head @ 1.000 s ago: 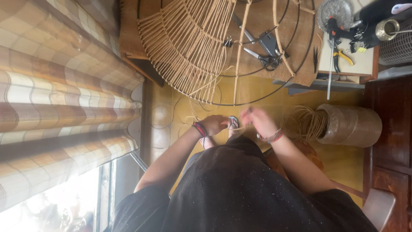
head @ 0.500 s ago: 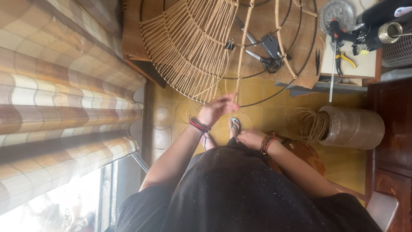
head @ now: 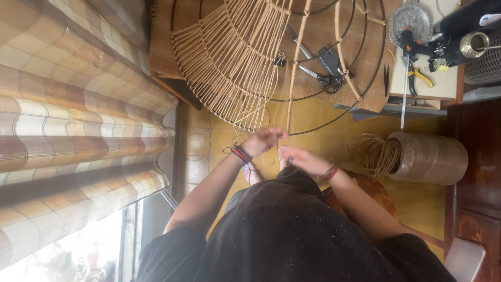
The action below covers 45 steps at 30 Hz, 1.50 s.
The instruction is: Weaving wicker strands into a chair frame to create the seat or backrest.
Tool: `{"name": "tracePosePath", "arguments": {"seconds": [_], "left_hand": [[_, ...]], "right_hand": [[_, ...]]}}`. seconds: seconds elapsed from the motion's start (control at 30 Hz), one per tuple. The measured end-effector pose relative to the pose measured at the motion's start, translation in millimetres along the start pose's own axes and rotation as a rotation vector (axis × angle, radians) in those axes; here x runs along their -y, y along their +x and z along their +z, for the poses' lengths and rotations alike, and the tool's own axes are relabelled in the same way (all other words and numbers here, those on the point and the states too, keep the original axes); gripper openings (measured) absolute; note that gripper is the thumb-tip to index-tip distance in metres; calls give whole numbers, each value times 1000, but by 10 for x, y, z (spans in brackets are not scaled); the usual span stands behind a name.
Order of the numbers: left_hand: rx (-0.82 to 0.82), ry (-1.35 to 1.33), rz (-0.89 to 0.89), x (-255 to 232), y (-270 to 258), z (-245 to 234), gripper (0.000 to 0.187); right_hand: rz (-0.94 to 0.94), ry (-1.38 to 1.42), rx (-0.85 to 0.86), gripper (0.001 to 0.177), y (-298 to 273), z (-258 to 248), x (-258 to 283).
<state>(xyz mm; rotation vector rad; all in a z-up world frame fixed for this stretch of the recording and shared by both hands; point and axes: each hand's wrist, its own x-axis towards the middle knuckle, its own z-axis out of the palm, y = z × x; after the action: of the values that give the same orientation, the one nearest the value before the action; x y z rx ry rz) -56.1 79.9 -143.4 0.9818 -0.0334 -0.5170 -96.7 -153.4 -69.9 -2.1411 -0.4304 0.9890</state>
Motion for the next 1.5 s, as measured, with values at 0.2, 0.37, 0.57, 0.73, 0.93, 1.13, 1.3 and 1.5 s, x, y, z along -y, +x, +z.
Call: {"name": "tracePosePath", "arguments": {"seconds": [0.2,0.37,0.57,0.73,0.93,1.13,1.3,1.5], "left_hand": [[406,1989,-475,840,-110,-689,30],[80,193,10,-752,80,300,58],[-331,1332,81,-315,745,-159,29],[-580,1484,172,-309,961,10,54],[-644,1197,-94,-326,1130,197,42],[-737,1342,-43,-511,922,277,49],[-780,1592,196,-267,946,17,55],[-854,1488,242,-181,852,-12,51]], "right_hand": [[-356,1092,-352,52,190,-372,103],[-166,-694,71,31,502,442,-1289],[-164,-1140,-386,61,1244,-619,-1149],[-167,-792,-734,45,1614,-1782,204],[-42,-629,-330,38,2169,-2221,328],[-55,-247,-281,29,2260,-2257,366],[-405,-405,-756,20,2036,-2099,94],[-418,232,-984,23,1209,-2686,-811]]}}
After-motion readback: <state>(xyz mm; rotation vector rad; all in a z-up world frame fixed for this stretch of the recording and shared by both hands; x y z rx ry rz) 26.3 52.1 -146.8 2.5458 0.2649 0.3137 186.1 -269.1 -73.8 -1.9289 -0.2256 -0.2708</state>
